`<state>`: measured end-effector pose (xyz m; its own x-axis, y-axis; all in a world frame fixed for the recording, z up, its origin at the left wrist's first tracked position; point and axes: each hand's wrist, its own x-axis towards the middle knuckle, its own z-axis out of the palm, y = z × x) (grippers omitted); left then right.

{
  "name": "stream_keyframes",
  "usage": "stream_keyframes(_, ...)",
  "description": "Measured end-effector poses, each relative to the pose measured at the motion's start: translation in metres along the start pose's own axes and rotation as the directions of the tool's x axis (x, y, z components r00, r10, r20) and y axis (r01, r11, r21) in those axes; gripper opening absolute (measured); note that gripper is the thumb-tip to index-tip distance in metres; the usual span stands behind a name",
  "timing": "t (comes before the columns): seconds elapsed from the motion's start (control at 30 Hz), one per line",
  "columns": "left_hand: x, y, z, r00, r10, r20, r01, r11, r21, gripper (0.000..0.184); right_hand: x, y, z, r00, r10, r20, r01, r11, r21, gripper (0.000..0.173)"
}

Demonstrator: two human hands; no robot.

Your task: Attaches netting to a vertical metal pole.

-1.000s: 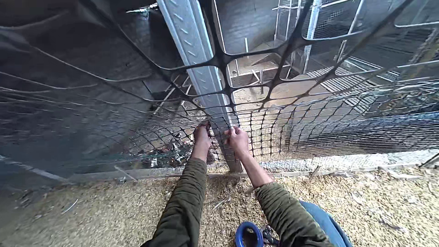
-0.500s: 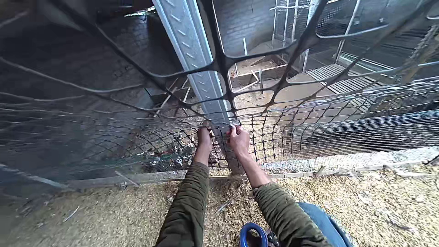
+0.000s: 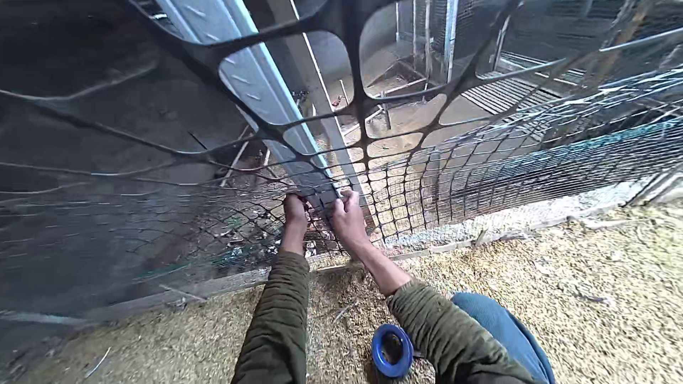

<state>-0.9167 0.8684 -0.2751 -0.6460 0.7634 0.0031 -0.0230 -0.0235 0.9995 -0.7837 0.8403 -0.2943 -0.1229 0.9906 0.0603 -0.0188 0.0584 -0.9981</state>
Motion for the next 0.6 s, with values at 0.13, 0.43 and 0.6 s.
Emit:
stream_keyframes(0.13, 0.000, -0.004, 0.000, 1.000, 0.000, -0.009, 0.000, 1.000, 0.003, 0.032, 0.001, 0.007, -0.016, 0.991, 0.088, 0.097, -0.098, 0.990, 0.100, 0.033)
stream_keyframes(0.43, 0.000, -0.007, 0.003, 0.998, 0.069, -0.001, -0.069, 0.997, 0.035, 0.042, 0.000, 0.023, -0.042, 0.973, 0.175, 0.149, -0.178, 0.984, 0.002, 0.033)
stream_keyframes(0.6, -0.003, -0.006, 0.001, 0.999, 0.051, -0.012, -0.049, 0.994, 0.094, 0.035, -0.004, 0.024, -0.051, 0.942, 0.181, 0.282, -0.255, 0.932, 0.257, 0.027)
